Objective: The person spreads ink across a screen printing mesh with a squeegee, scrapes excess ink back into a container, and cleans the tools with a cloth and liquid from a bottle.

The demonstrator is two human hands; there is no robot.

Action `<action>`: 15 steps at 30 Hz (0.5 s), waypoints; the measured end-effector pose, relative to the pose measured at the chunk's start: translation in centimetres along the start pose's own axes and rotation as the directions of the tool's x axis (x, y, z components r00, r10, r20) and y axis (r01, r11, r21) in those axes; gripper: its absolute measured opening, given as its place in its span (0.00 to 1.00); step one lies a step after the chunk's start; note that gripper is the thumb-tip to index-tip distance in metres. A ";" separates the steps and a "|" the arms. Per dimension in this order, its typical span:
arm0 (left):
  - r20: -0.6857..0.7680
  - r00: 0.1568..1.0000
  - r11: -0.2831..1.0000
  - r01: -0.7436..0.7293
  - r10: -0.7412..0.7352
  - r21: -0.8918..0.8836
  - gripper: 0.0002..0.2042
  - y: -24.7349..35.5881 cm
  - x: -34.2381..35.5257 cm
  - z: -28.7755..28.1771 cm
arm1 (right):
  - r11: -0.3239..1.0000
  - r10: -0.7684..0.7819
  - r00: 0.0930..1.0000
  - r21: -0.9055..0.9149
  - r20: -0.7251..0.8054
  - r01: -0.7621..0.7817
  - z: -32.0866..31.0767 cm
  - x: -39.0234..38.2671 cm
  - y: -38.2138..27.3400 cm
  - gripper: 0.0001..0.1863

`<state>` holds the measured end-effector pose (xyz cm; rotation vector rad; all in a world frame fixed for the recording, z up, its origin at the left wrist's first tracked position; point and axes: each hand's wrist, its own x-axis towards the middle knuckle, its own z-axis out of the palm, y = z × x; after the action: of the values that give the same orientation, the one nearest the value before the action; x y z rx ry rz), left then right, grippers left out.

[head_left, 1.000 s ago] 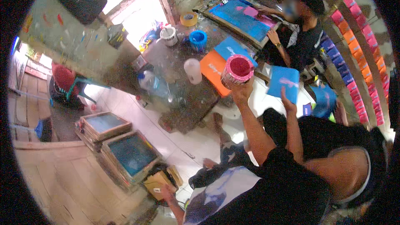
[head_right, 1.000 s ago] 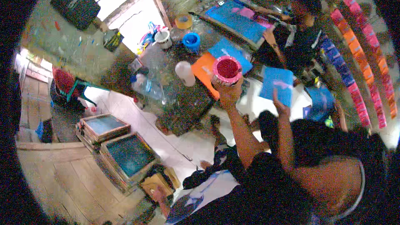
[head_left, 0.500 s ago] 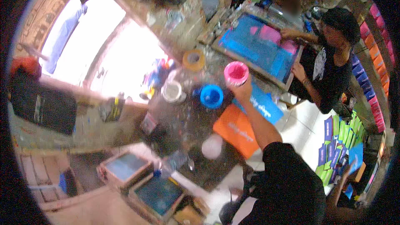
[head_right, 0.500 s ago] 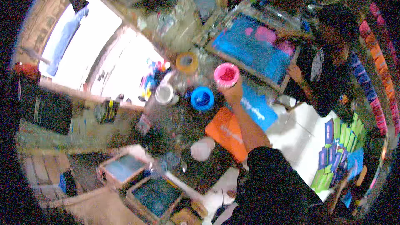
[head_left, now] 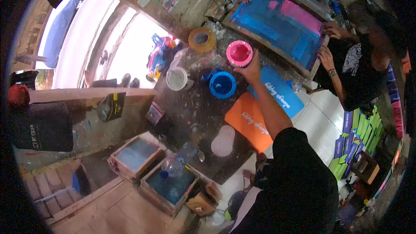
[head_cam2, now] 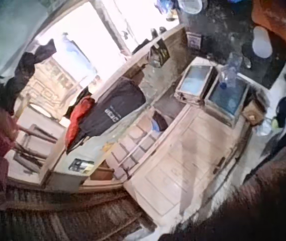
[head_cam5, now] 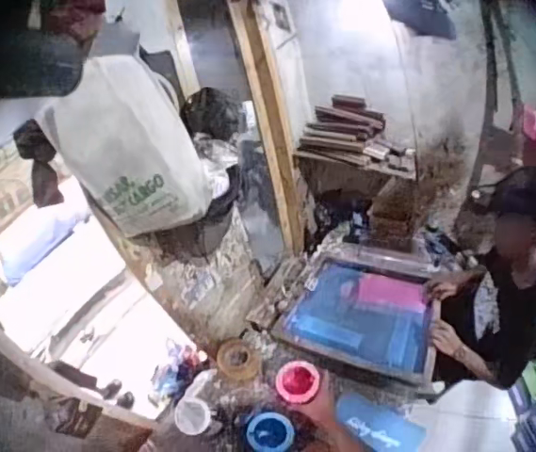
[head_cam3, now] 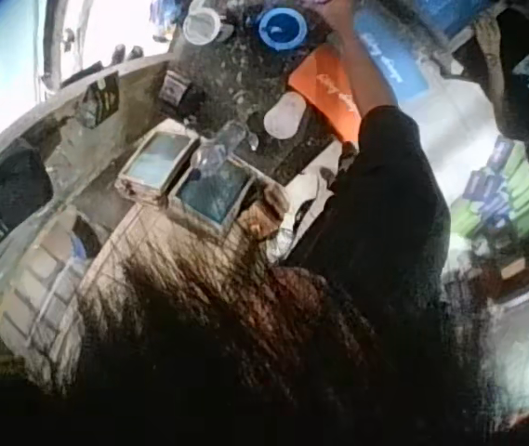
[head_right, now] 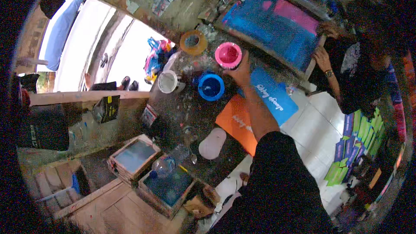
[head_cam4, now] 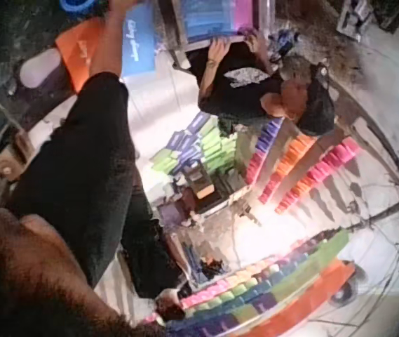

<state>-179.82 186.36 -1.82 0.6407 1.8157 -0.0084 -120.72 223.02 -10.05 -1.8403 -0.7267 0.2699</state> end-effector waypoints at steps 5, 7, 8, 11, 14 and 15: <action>-0.037 0.996 0.997 0.079 -0.078 0.015 0.15 -4.4 -4.0 -1.1 | 0.998 -0.045 0.993 -0.045 0.109 0.050 -1.3 -5.1 1.1 0.67; -0.055 0.993 0.995 0.102 -0.101 0.020 0.15 -5.9 -5.8 -1.4 | 0.989 -0.092 0.912 0.146 0.399 0.036 -2.0 -8.6 -1.4 0.67; -0.057 0.992 0.993 0.111 -0.109 0.026 0.15 -6.6 -6.3 -1.5 | 0.988 -0.092 0.911 0.151 0.402 0.033 -1.8 -9.3 -2.7 0.67; -0.062 0.990 0.991 0.127 -0.124 0.049 0.15 -8.6 -8.3 -2.0 | 0.983 -0.141 0.853 0.177 0.502 0.058 -0.4 -10.5 -6.0 0.65; -0.063 0.991 0.990 0.121 -0.117 0.066 0.15 -10.1 -9.6 -2.3 | 0.947 -0.135 0.909 0.323 0.395 0.001 0.0 -10.0 -8.5 0.64; -0.065 0.992 0.991 0.109 -0.104 0.076 0.15 -10.5 -10.1 -2.8 | 0.944 -0.139 0.911 0.331 0.388 0.003 -0.4 -9.6 -9.4 0.64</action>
<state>-184.78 174.05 4.87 0.6043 1.9146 -0.1344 -131.37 219.09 -2.85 -1.4508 -0.9715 0.6999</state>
